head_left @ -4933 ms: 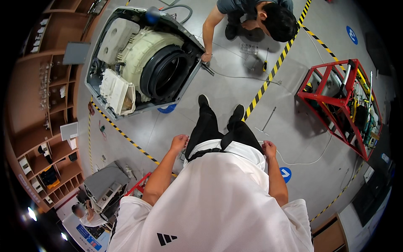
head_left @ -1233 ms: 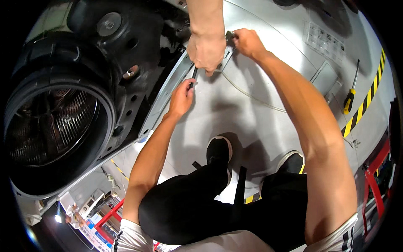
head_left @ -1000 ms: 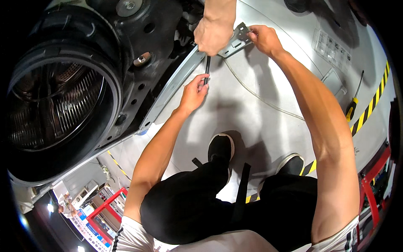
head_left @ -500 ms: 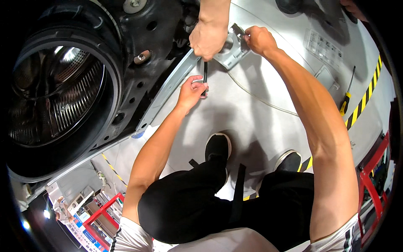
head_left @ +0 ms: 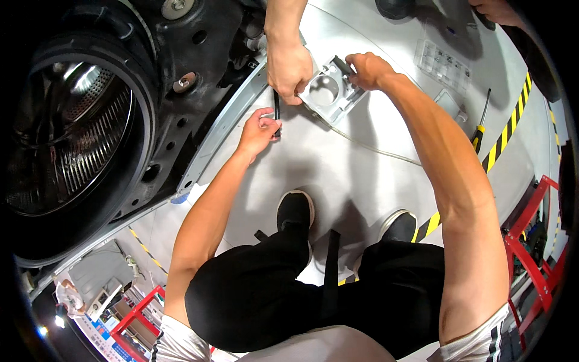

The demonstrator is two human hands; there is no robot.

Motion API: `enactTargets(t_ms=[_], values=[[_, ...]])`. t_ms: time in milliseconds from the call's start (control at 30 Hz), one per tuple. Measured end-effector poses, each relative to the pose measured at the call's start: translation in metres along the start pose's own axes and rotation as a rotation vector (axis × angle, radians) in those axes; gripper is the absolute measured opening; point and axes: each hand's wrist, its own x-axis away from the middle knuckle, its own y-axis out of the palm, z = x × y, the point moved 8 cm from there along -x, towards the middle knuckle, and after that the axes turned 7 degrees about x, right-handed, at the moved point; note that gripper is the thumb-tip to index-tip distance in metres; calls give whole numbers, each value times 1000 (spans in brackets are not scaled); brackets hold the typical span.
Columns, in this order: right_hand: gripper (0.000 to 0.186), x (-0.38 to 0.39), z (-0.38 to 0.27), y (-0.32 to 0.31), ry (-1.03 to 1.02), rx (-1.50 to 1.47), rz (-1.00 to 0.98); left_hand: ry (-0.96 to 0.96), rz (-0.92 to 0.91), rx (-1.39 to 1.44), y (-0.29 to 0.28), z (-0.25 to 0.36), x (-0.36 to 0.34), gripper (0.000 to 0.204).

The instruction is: The person unscrews a component from the side of a washing machine using a screwdriver and then assists another person in fitting and securing a plastic bracket onto the machine.

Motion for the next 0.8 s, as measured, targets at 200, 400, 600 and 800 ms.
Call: enactTargets(t_ms=[200, 400, 600, 800], values=[[56, 37, 11, 16, 110, -471, -178, 103, 69, -193, 3, 10, 2, 56], [61, 79, 5, 64, 344, -1059, -356, 411, -107, -679, 57, 49, 30, 46], [41, 96, -35, 103, 375, -1567, -443, 271, -289, 162, 103, 37, 36, 51], [70, 86, -41, 82, 288, -1070, -429, 288, -21, 122, 52, 63, 9, 41]])
